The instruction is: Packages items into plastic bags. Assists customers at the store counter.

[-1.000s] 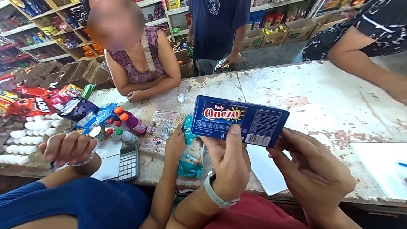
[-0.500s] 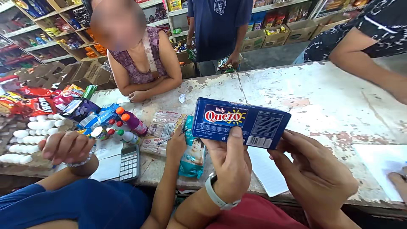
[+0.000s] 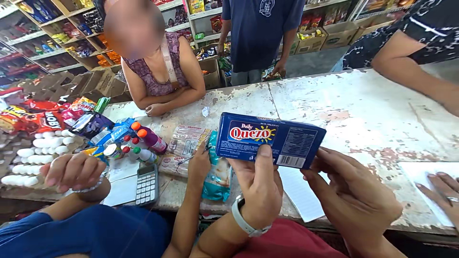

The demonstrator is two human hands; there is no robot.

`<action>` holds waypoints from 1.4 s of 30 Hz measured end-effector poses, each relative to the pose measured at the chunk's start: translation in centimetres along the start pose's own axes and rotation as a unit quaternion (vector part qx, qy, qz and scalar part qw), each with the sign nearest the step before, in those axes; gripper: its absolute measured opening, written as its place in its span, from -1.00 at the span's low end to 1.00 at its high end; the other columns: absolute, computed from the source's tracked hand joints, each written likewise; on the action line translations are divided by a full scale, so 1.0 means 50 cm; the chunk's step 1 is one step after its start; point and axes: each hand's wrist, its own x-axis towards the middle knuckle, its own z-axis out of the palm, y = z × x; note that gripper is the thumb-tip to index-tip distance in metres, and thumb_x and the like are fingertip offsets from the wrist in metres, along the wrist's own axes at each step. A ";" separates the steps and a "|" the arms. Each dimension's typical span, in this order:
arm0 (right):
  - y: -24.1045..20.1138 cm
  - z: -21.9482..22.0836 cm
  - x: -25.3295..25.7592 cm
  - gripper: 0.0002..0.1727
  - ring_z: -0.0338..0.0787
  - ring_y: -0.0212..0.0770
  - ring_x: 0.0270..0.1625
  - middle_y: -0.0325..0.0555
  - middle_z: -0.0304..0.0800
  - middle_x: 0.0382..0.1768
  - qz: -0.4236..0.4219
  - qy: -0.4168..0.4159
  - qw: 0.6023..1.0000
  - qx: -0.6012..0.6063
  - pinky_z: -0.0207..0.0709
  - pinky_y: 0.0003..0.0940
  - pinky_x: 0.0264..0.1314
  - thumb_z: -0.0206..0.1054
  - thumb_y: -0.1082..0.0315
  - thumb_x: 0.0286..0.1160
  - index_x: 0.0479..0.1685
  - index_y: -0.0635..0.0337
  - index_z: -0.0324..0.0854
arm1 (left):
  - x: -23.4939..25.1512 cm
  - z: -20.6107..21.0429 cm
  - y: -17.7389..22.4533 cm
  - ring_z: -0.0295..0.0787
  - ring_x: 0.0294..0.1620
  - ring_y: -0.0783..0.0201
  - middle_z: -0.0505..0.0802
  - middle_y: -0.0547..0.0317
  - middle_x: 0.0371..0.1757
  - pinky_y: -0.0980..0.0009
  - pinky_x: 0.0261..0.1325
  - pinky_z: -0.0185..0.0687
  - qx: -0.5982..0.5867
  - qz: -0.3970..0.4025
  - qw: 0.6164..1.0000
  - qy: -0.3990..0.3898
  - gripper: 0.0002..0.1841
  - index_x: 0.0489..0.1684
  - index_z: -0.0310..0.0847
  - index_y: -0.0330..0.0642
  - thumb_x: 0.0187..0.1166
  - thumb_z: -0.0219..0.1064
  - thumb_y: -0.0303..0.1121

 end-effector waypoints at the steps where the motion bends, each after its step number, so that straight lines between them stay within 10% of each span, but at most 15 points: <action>1: 0.000 0.000 0.000 -0.62 0.78 -0.60 0.01 -0.33 0.80 0.26 -0.001 0.000 1.000 0.000 0.67 -0.74 0.03 0.42 0.32 0.60 0.38 0.01 0.68 | 0.000 0.000 0.000 0.88 0.09 0.31 0.81 0.24 0.05 0.25 0.16 0.83 -0.001 0.001 1.000 0.000 -0.62 0.30 0.13 -0.04 0.64 0.14 -0.59; 42: 0.011 0.007 0.011 -0.65 0.74 -0.62 0.00 -0.17 0.76 0.22 -0.002 0.010 1.000 -0.020 0.63 -0.78 0.01 0.38 0.24 0.67 0.32 0.17 0.69 | 0.020 0.011 -0.002 0.89 0.02 0.28 0.77 0.15 0.03 0.28 0.11 0.84 -0.026 -0.074 0.996 0.035 -0.64 0.35 0.08 -0.09 0.67 0.06 -0.53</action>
